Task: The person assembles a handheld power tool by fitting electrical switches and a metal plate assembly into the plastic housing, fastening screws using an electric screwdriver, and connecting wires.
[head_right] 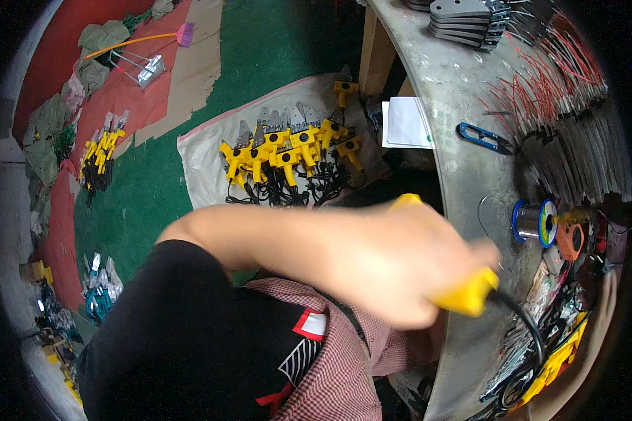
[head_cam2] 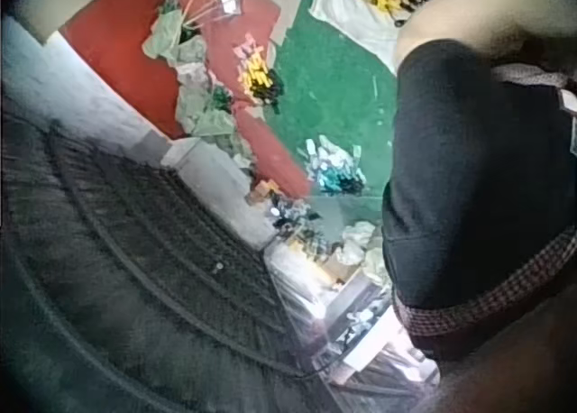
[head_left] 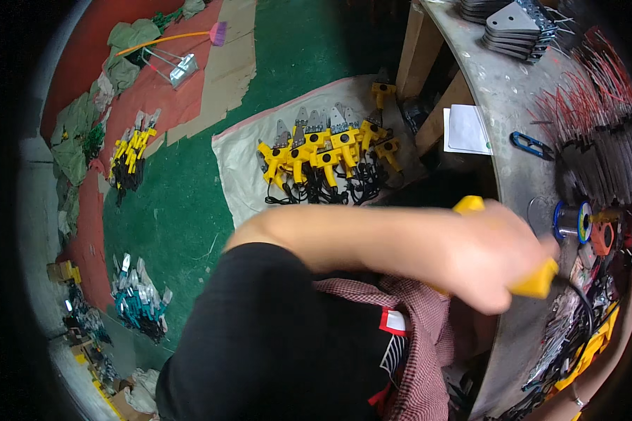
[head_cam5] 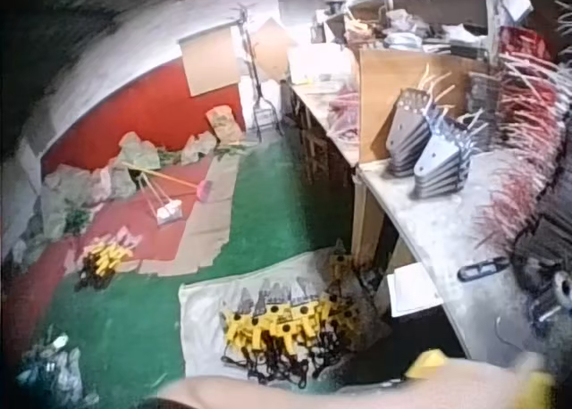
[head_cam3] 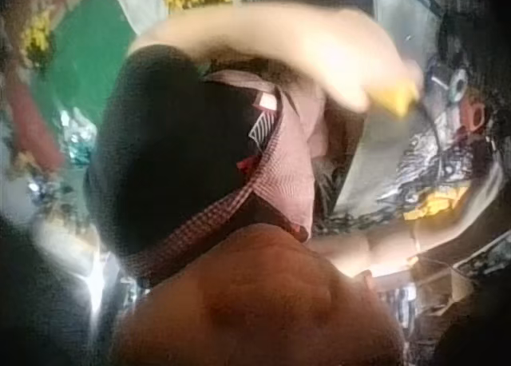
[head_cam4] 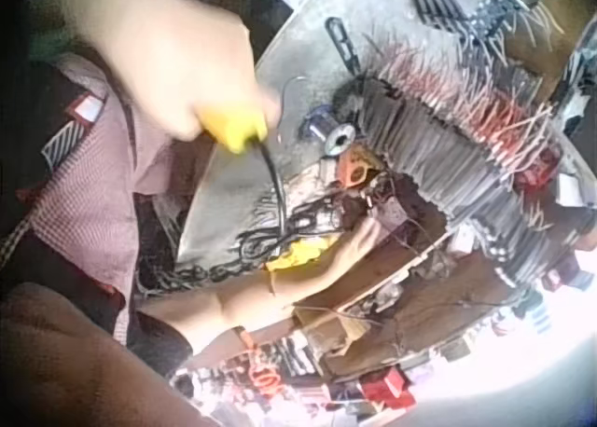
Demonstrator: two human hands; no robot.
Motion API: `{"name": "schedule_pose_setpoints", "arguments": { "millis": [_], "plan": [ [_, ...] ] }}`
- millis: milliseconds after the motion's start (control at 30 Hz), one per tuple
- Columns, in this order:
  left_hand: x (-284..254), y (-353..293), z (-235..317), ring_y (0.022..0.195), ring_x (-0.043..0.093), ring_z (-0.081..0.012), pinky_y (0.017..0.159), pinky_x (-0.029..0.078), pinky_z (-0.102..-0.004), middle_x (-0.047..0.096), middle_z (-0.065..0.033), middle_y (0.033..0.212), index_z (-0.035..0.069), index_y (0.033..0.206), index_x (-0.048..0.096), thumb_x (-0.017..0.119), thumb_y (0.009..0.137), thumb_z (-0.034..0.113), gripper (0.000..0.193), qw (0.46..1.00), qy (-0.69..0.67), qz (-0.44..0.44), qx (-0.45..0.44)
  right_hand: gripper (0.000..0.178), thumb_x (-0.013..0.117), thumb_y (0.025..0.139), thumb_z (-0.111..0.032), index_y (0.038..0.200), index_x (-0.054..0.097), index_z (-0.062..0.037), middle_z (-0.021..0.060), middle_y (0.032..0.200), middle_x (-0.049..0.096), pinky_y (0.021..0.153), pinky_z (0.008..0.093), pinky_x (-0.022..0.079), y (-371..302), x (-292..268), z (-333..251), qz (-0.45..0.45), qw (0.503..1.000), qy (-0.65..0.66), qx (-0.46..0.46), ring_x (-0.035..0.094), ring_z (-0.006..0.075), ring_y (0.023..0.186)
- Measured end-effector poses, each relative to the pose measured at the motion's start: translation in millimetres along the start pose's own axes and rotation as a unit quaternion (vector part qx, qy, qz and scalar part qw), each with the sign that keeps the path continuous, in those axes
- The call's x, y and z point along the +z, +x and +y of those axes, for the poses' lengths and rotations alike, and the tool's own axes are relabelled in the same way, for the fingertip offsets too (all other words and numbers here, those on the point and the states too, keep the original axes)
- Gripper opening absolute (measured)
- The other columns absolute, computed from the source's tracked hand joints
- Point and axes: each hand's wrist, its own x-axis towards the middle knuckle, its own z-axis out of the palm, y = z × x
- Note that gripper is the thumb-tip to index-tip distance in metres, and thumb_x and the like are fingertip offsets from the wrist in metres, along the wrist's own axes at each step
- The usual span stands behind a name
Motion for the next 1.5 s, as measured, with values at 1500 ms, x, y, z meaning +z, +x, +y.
{"name": "schedule_pose_setpoints", "arguments": {
  "millis": [1500],
  "plan": [
    [211,-260,-408,0.130,0.046,-0.0243,0.101,0.038,-0.0419,0.056,-0.0059,0.136,0.014,0.128,0.063,0.054,0.093,0.024,0.037,0.719,0.282,-0.430,-0.467,0.015,0.058,0.096,-0.020,0.094,0.060,-0.0050,-0.0009,0.083,0.058,0.064,0.0194,0.032,-97,92,-280,0.066,0.806,0.452,0.376,0.042,0.0060,0.069]
  ]
}}
